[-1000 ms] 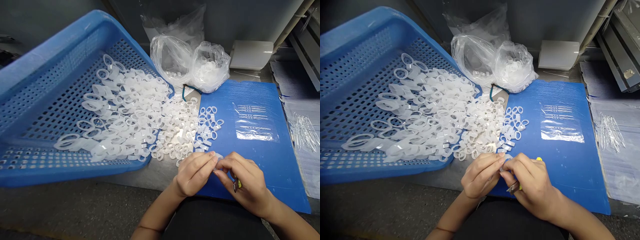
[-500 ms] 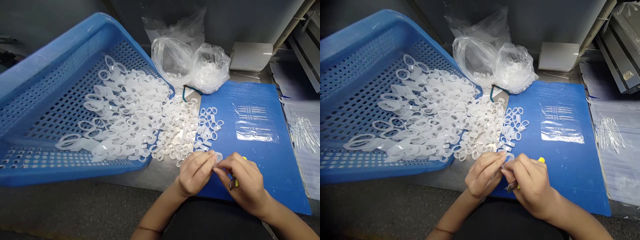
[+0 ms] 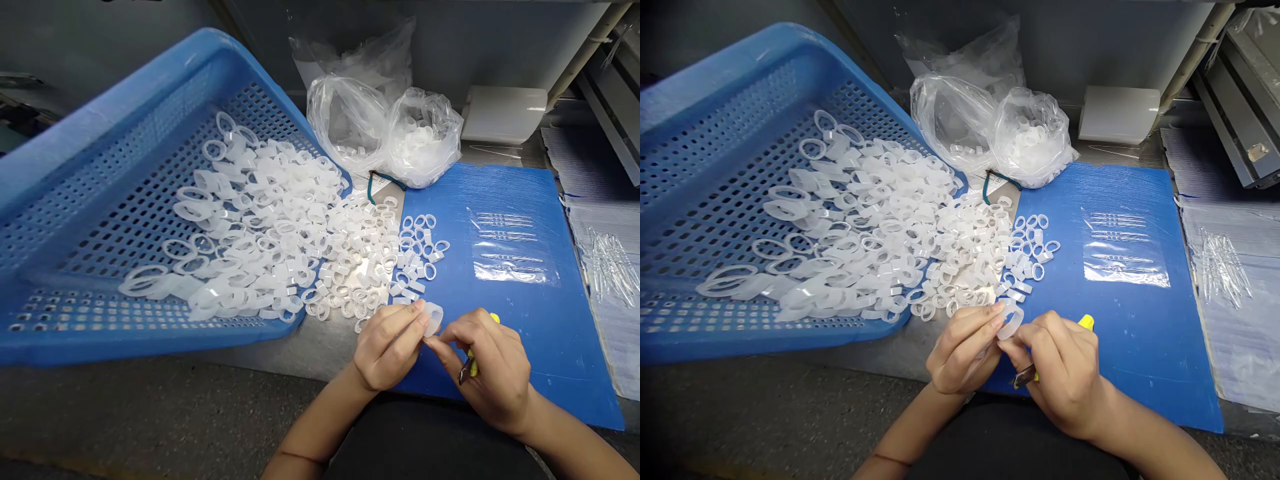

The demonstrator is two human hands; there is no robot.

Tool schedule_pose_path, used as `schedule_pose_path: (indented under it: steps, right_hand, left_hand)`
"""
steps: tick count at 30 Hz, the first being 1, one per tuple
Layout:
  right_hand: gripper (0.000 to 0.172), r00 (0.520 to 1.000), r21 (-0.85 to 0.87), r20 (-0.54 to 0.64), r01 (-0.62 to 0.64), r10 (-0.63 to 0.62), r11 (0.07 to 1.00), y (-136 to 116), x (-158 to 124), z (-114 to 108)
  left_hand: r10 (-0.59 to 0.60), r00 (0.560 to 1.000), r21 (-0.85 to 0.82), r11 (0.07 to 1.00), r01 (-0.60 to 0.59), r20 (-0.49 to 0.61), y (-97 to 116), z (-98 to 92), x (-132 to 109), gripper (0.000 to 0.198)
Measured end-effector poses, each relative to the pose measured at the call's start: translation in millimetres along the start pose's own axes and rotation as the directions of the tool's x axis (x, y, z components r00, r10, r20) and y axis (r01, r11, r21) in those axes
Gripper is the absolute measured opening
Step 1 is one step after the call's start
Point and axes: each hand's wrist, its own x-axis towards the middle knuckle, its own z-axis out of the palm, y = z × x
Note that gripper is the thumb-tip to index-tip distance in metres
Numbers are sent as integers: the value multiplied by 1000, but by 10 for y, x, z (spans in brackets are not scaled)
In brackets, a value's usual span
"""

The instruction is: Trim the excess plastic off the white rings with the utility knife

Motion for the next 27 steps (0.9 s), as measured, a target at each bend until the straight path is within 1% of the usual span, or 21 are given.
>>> schedule_pose_path:
  steps: [4, 9, 14, 18, 20, 24, 27]
  right_hand:
    - [7, 1000, 27, 16, -7, 7, 1000, -17, 10, -7]
    - [12, 999, 63, 34, 5, -7, 998, -32, 37, 0]
    - [15, 998, 61, 65, 17, -21, 998, -28, 42, 6]
    - [17, 1000, 54, 19, 14, -15, 998, -20, 27, -1]
    - [15, 1000, 62, 5, 12, -12, 998, -14, 17, -5]
    - [8, 1000, 74, -2, -11, 11, 997, -7, 8, -13]
    - [8, 1000, 78, 10, -15, 14, 997, -12, 21, -14]
  left_hand:
    - [-2, 1000, 3, 1000, 2, -8, -3, -4, -5, 23]
    - [29, 1000, 5, 1000, -29, -7, -11, -3, -16, 17]
    - [29, 999, 6, 1000, -29, -21, -12, 12, -29, 17]
    - [16, 1000, 11, 1000, -16, -24, -1, 17, -8, 19]
    - [1, 999, 2, 1000, -1, -37, 1, 16, 4, 21]
    - [-9, 999, -5, 1000, 9, -38, -5, 5, 0, 21]
    - [-12, 999, -8, 1000, 12, -31, -8, -5, -18, 23]
